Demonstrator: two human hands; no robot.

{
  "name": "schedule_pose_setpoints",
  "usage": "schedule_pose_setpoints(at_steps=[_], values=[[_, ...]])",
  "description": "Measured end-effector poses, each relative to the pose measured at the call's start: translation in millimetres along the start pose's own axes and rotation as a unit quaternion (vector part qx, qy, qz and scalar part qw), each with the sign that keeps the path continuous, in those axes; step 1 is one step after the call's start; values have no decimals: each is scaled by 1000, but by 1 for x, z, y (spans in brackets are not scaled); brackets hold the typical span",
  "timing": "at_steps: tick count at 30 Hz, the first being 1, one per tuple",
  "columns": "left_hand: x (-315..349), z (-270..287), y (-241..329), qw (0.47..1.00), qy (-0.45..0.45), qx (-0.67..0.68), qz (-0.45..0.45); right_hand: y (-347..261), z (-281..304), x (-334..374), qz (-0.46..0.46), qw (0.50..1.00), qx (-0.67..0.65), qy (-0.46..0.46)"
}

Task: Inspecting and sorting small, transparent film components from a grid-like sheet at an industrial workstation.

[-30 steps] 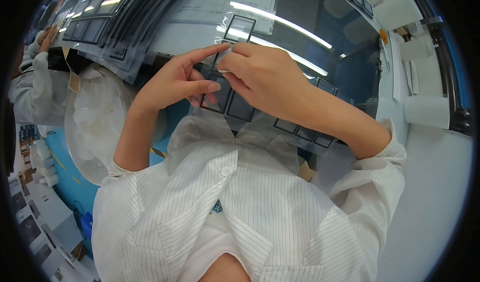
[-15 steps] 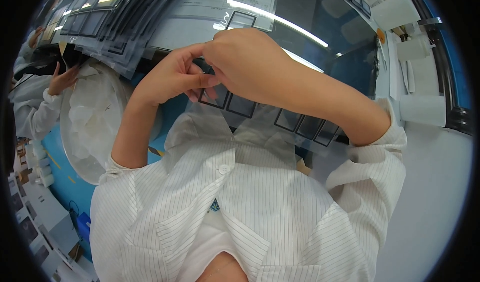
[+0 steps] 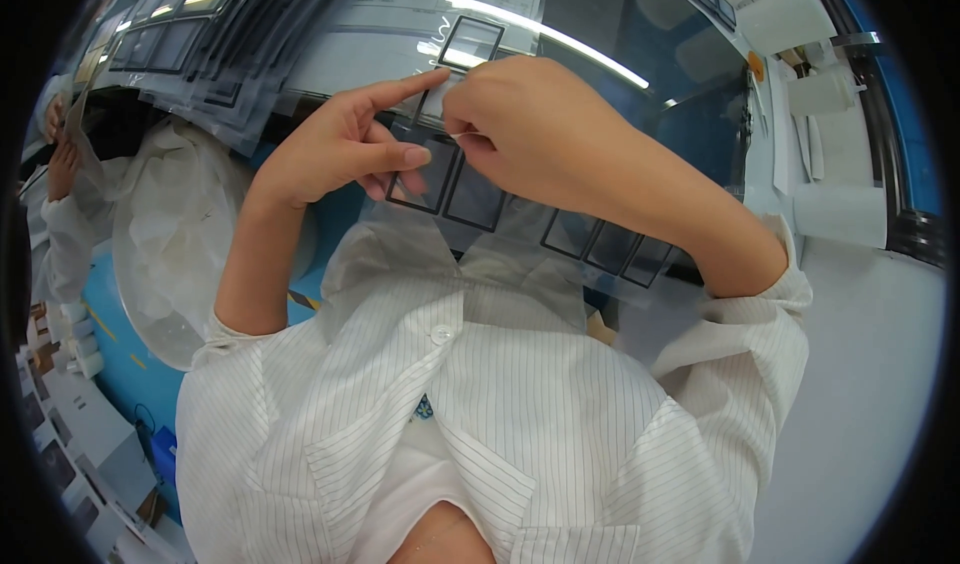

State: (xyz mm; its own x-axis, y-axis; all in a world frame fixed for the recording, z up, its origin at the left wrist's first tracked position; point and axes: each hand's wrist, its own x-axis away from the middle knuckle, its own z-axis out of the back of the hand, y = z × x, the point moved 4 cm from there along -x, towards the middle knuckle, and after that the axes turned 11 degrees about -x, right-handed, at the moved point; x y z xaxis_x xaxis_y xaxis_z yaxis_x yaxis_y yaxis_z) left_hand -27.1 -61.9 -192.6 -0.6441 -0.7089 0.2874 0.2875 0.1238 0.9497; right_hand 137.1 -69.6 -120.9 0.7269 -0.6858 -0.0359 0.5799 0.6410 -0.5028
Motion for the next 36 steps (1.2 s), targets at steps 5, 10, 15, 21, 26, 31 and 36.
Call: schedule_pose_setpoints(at_steps=[5, 10, 15, 21, 26, 31, 36], values=[[0, 1, 0, 1000, 7, -1, 4, 5, 7, 19, -33, 999, -19, 3], [-2, 0, 0, 1000, 9, -8, 4, 11, 13, 34, -65, 997, -29, -5], [-3, -1, 3, 1000, 7, -9, 9, 14, 17, 49, -75, 997, -34, 1], [-4, -3, 5, 999, 25, -22, 16, 23, 20, 68, -84, 996, -32, 6], [-7, -3, 5, 999, 31, -13, 23, 28, 23, 79, -78, 996, -37, 16], [-8, -4, 5, 999, 27, -10, 23, 28, 26, 82, -45, 999, -6, 17], [-9, -4, 2, 1000, 10, -7, 22, 34, 43, 94, -74, 996, 32, 49]])
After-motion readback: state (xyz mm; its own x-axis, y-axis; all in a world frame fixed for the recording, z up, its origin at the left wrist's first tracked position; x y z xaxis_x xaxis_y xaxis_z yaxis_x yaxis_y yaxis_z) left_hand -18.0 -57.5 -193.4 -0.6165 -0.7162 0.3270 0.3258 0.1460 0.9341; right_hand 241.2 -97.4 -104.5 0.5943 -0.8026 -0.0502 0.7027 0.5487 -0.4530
